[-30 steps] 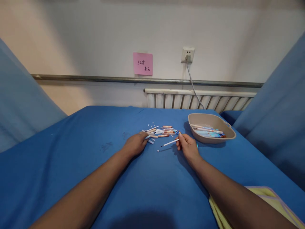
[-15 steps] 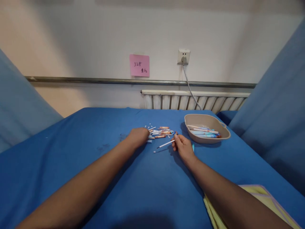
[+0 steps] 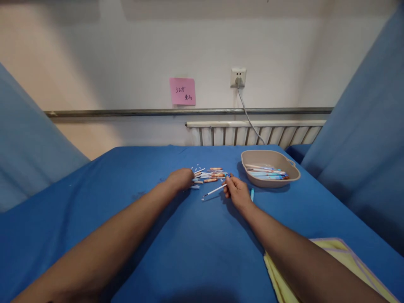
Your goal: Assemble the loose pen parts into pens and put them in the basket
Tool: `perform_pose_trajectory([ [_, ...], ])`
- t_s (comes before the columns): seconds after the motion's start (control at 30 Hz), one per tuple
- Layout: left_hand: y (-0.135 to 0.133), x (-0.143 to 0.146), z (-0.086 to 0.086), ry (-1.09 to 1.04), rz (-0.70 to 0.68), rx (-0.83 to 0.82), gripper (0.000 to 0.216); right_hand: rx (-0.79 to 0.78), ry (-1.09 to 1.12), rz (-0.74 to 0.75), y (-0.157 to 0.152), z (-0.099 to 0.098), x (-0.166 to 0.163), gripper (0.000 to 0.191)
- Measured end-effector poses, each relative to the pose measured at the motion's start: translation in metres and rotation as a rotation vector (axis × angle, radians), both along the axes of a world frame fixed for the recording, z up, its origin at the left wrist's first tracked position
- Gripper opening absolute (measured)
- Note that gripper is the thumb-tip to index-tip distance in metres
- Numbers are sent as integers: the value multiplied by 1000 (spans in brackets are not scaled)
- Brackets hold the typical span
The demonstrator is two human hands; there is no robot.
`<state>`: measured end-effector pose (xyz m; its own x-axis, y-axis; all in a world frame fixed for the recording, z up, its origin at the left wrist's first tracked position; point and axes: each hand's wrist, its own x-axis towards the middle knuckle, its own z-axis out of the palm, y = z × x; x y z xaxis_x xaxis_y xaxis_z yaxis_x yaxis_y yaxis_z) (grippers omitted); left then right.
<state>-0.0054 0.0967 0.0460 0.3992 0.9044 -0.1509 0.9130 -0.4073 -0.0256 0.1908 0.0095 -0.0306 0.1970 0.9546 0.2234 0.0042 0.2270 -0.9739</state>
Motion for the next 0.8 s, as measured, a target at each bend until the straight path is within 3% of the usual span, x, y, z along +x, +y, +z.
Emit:
perform_pose_trajectory([
  [0.2, 0, 16, 9, 163, -58, -11, 14, 9, -8, 4, 1, -1, 1, 47],
  [0.43, -2, 27, 8, 214, -132, 0, 16, 12, -17, 5, 3, -4, 1, 48],
  [0.63, 2, 12, 1, 140, -142, -14, 17, 4, -8, 1, 4, -4, 1, 46],
  [0.8, 0, -8, -8, -53, -134, 14, 17, 6, 1, -1, 3, -2, 1, 46],
])
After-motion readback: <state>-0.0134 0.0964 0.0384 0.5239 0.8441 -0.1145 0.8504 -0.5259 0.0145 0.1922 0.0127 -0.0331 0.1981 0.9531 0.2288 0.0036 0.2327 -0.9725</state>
